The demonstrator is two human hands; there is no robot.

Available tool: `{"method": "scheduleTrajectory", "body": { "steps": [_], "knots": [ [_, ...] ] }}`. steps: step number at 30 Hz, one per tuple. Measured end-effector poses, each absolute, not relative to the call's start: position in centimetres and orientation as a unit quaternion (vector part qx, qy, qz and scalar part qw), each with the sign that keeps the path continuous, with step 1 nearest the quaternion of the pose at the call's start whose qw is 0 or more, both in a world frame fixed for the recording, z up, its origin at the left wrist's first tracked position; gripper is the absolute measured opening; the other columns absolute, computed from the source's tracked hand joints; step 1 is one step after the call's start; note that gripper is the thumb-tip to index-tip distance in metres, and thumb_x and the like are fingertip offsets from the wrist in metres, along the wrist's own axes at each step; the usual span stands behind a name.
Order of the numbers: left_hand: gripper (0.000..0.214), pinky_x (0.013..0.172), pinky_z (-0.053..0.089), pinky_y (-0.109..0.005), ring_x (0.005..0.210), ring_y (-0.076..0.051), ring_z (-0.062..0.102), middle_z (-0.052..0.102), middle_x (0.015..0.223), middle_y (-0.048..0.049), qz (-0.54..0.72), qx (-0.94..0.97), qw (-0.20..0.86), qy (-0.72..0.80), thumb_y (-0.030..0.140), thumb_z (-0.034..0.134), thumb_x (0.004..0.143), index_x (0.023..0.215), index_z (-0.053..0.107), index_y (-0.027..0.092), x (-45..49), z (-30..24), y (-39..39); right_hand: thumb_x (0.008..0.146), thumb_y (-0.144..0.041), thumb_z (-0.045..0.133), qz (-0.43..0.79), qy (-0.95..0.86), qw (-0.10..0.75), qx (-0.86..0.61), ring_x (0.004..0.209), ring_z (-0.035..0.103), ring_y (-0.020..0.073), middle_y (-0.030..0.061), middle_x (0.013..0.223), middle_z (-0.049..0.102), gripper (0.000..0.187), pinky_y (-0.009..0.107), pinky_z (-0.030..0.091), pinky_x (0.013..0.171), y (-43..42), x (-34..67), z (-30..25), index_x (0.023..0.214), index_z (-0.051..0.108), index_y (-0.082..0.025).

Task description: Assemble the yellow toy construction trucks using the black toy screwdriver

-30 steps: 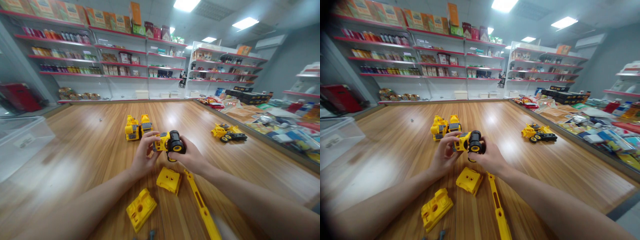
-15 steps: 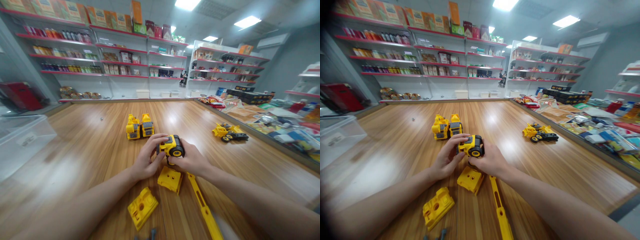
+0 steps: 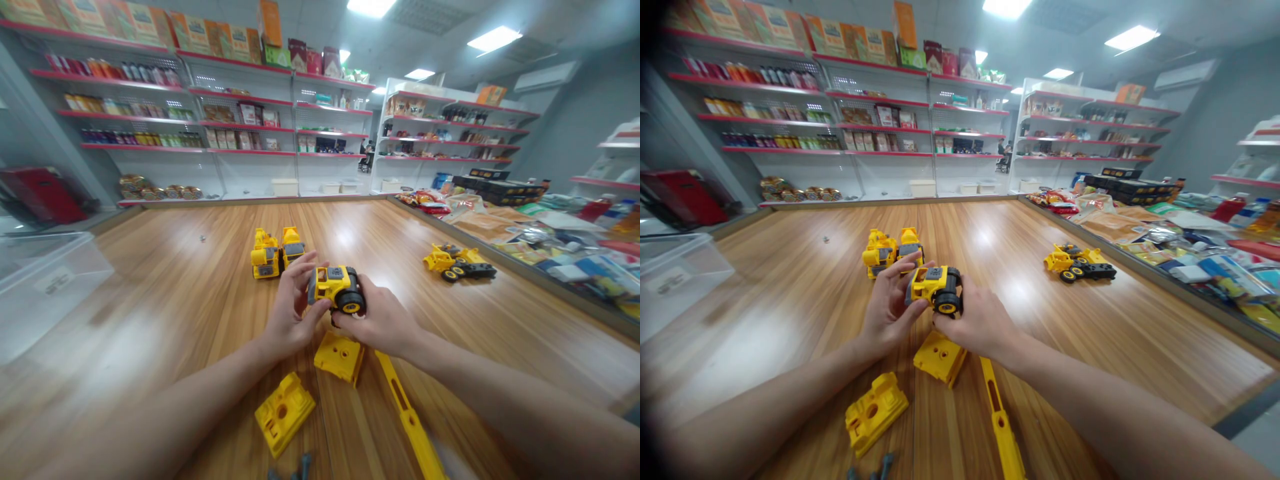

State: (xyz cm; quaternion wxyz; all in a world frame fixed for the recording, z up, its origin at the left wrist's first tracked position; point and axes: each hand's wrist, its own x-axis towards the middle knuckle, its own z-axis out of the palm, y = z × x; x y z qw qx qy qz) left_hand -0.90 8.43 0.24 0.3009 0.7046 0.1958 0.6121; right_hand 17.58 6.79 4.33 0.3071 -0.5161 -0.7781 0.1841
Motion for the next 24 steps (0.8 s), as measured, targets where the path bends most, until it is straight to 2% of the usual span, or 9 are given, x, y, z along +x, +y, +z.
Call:
{"method": "scheduleTrajectory", "body": {
  "steps": [2,5,9,15,19,24],
  "knots": [
    [0.049,0.107,0.042,-0.053,0.131,-0.031,0.047,0.024,0.153,-0.0132,0.614,0.696,0.313,0.201,0.017,0.064,0.084,0.130,0.048,0.026,-0.94,0.15,8.57,0.074,-0.039,0.070,0.204,-0.768,0.314,-0.520,0.076,0.066,0.0228,0.0059,0.088,0.071,0.043,0.027,0.041,0.058,6.67,17.51,4.60,0.109,0.057,-0.019],
    [0.046,0.109,0.040,-0.052,0.133,-0.032,0.043,0.032,0.151,-0.0131,0.597,0.722,0.250,0.244,0.020,0.066,0.083,0.128,0.055,0.025,-1.29,0.13,8.84,0.072,-0.038,0.072,0.255,-0.752,0.328,-0.511,0.079,0.067,0.0219,0.0039,0.091,0.071,0.041,0.027,0.044,0.060,6.69,17.41,4.75,0.108,0.060,-0.021],
    [0.054,0.110,0.038,-0.046,0.130,-0.028,0.046,0.048,0.140,-0.0104,0.575,0.749,0.206,0.256,0.022,0.062,0.087,0.138,0.048,0.027,-1.45,-0.05,9.15,0.071,-0.034,0.074,0.332,-0.725,0.354,-0.489,0.083,0.067,0.0212,0.0025,0.094,0.071,0.039,0.028,0.048,0.065,7.03,17.21,4.48,0.106,0.062,-0.021],
    [0.046,0.107,0.040,-0.038,0.124,-0.023,0.050,0.052,0.136,-0.0087,0.577,0.720,0.287,0.259,0.026,0.052,0.093,0.138,0.047,0.025,-1.09,-0.32,8.93,0.074,-0.027,0.070,0.434,-0.697,0.361,-0.442,0.084,0.065,0.0202,0.0034,0.095,0.070,0.035,0.029,0.050,0.070,7.03,17.09,4.48,0.107,0.063,-0.018],
    [0.048,0.098,0.048,-0.036,0.116,-0.021,0.057,0.054,0.135,-0.0072,0.586,0.661,0.389,0.261,0.032,0.048,0.095,0.143,0.039,0.029,-0.94,-0.23,8.71,0.076,-0.017,0.061,0.492,-0.676,0.371,-0.403,0.082,0.063,0.0176,0.0032,0.091,0.069,0.028,0.026,0.048,0.069,6.66,17.17,4.92,0.104,0.064,-0.016],
    [0.049,0.096,0.050,-0.038,0.112,-0.022,0.060,0.055,0.133,-0.0075,0.581,0.631,0.446,0.256,0.035,0.047,0.095,0.143,0.037,0.030,-0.72,0.06,8.43,0.078,-0.022,0.063,0.483,-0.673,0.364,-0.425,0.077,0.062,0.0172,0.0033,0.085,0.068,0.025,0.025,0.046,0.063,6.62,17.08,4.85,0.102,0.064,-0.017]
  ]
}}
